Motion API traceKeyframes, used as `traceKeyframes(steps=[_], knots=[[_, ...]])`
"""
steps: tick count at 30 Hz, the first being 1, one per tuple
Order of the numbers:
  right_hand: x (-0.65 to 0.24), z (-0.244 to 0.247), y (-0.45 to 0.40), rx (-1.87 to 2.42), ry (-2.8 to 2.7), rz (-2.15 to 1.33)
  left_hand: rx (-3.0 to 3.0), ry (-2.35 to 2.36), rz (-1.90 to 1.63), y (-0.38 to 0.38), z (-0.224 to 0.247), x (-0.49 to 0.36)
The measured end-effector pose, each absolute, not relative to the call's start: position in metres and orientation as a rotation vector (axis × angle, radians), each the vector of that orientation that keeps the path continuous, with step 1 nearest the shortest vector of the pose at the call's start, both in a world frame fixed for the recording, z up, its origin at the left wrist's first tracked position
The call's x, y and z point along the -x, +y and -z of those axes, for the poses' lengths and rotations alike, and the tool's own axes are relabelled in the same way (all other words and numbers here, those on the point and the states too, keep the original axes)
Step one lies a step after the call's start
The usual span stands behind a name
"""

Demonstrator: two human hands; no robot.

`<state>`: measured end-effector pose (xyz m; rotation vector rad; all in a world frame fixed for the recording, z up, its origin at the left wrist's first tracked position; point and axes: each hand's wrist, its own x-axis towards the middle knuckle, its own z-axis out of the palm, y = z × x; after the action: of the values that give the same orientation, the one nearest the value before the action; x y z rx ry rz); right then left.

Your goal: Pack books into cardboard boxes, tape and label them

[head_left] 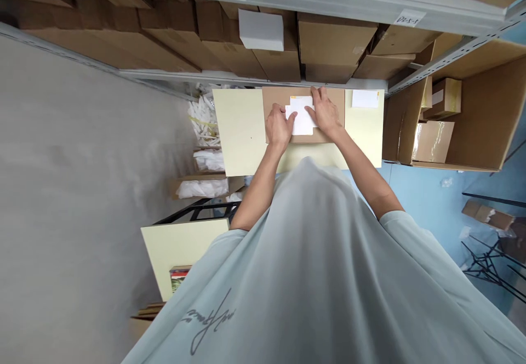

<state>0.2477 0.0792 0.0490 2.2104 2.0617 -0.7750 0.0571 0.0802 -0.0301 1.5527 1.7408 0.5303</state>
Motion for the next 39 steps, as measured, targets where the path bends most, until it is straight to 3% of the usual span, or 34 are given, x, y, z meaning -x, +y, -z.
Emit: traceKeyframes(steps=[10,21,30,39], knots=[[-0.241,-0.029,0.021,-2.026,2.302,0.776,-2.14,1.186,-0.268,0.076,0.008,-0.055],[-0.222,-0.023,0.03,-2.26,2.139,0.732,-2.122,1.254,-0.258,0.08,0.02,-0.049],[-0.256,-0.013,0.004,-1.897,2.342,0.767,-2.184,1.259,-0.132,0.082,0.017,-0.051],[-0.24,0.012,-0.004,-2.449,2.1,0.789,-2.26,1.071,-0.125,0.072,0.007,-0.01]])
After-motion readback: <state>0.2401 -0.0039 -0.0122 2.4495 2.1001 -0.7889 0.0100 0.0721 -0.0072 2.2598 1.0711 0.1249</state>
